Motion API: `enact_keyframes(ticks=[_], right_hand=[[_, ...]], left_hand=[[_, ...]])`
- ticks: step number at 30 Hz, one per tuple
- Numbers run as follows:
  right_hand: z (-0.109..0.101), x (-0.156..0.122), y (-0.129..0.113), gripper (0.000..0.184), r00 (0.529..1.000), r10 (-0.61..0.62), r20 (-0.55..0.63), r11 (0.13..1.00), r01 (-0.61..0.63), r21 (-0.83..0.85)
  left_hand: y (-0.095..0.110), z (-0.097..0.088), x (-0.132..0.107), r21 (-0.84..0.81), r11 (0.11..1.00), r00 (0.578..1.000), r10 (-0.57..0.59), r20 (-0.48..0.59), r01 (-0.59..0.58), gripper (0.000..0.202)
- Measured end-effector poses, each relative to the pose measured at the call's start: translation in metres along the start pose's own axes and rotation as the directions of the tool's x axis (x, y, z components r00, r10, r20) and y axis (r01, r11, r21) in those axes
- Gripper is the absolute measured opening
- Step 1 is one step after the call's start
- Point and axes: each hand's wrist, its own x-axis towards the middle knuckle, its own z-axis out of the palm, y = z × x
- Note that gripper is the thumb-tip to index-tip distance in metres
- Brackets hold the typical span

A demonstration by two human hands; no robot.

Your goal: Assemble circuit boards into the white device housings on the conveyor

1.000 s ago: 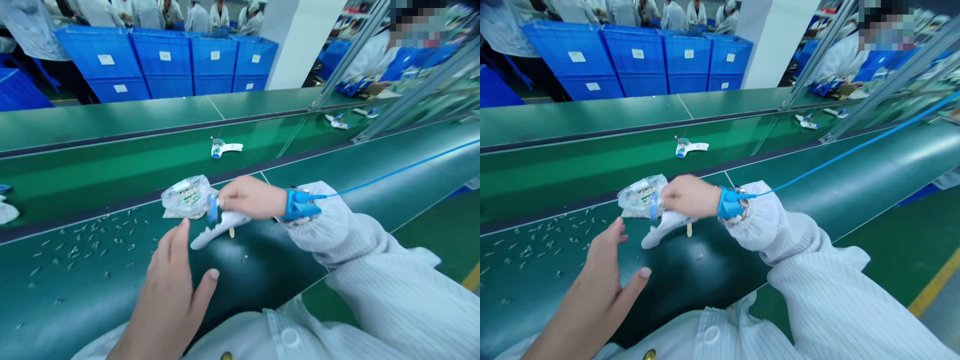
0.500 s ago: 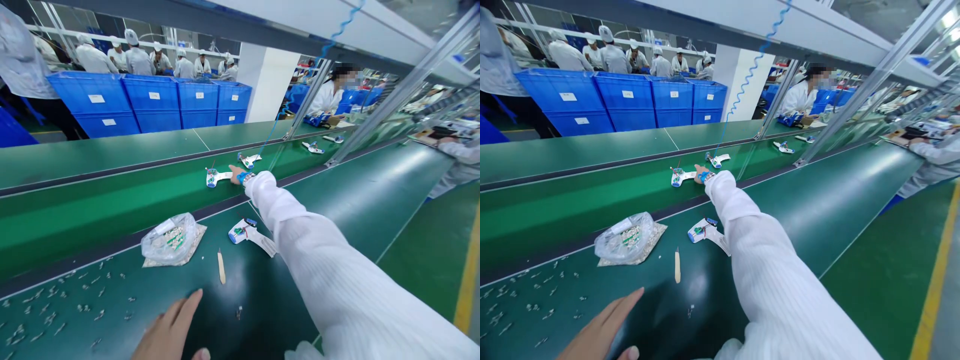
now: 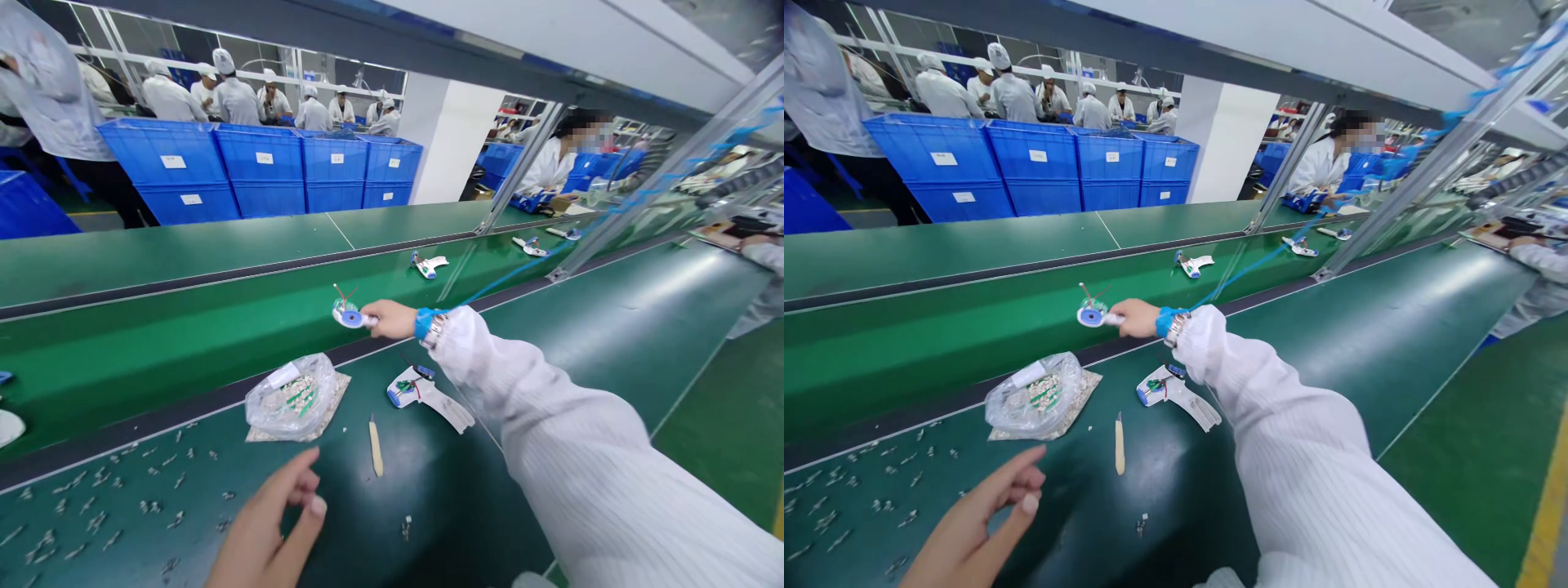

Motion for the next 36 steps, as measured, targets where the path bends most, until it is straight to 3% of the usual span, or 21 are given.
enact_keyframes(ticks=[2,4,6,8,10,14,19,22,25,26,28,30,31,33,36], right_hand=[[0.02,-0.031,-0.018,0.03,0.985,-0.121,0.126,0.986,0.105,0.127],[0.043,-0.062,-0.034,0.034,0.944,-0.23,0.237,0.948,0.163,0.272],[0.063,-0.087,-0.046,0.032,0.861,-0.389,0.327,0.817,0.158,0.554],[0.078,-0.104,-0.055,0.027,0.775,-0.528,0.347,0.62,0.072,0.781],[0.088,-0.114,-0.062,0.023,0.736,-0.59,0.332,0.501,0.012,0.865],[0.094,-0.125,-0.074,0.023,0.728,-0.62,0.293,0.489,0.067,0.87],[0.098,-0.134,-0.074,0.017,0.748,-0.588,0.308,0.557,0.098,0.825],[0.111,-0.135,-0.066,0.032,0.731,-0.594,0.335,0.536,0.05,0.843],[0.124,-0.132,-0.059,0.046,0.742,-0.595,0.309,0.498,0.039,0.866],[0.126,-0.131,-0.057,0.047,0.77,-0.571,0.286,0.504,0.054,0.862],[0.125,-0.13,-0.057,0.044,0.877,-0.449,0.17,0.522,0.103,0.847],[0.118,-0.132,-0.062,0.032,0.964,-0.253,-0.084,0.534,0.212,0.819],[0.112,-0.135,-0.067,0.024,0.957,-0.178,-0.23,0.548,0.29,0.784],[0.102,-0.142,-0.08,0.011,0.875,-0.175,-0.451,0.601,0.457,0.655],[0.095,-0.151,-0.104,0.008,0.784,-0.376,-0.494,0.636,0.606,0.478]], left_hand=[[0.006,0.007,0.004,-0.207,0.978,0.994,-0.055,-0.089,0.035,0.055],[0.011,0.013,0.006,-0.38,0.925,0.991,-0.049,-0.126,-0.002,0.061],[0.016,0.016,0.004,-0.476,0.879,0.992,-0.035,-0.121,-0.027,0.062],[0.02,0.015,-0.002,-0.542,0.841,0.996,-0.048,-0.071,0.001,0.06],[0.024,0.012,-0.01,-0.62,0.781,0.996,-0.09,0.003,0.072,0.058],[0.03,0.005,-0.023,-0.736,0.661,0.987,-0.15,0.064,0.149,0.054],[0.027,-0.002,-0.028,-0.707,0.701,0.991,0.002,0.134,0.094,0.038],[0.022,-0.006,-0.028,-0.767,0.642,0.995,0.074,0.073,0.008,0.042],[0.018,-0.009,-0.03,-0.828,0.557,0.998,0.038,-0.045,-0.059,0.047],[0.018,-0.009,-0.032,-0.83,0.552,0.996,0.012,-0.087,-0.079,0.047],[0.021,-0.011,-0.037,-0.799,0.594,0.989,-0.043,-0.145,-0.091,0.05],[0.027,-0.011,-0.043,-0.729,0.682,0.979,-0.103,-0.177,-0.06,0.053],[0.031,-0.011,-0.046,-0.688,0.725,0.973,-0.129,-0.19,-0.038,0.055],[0.037,-0.01,-0.051,-0.602,0.798,0.963,-0.146,-0.226,-0.021,0.057],[0.039,-0.01,-0.054,-0.406,0.912,0.955,-0.074,-0.288,-0.052,0.056]])
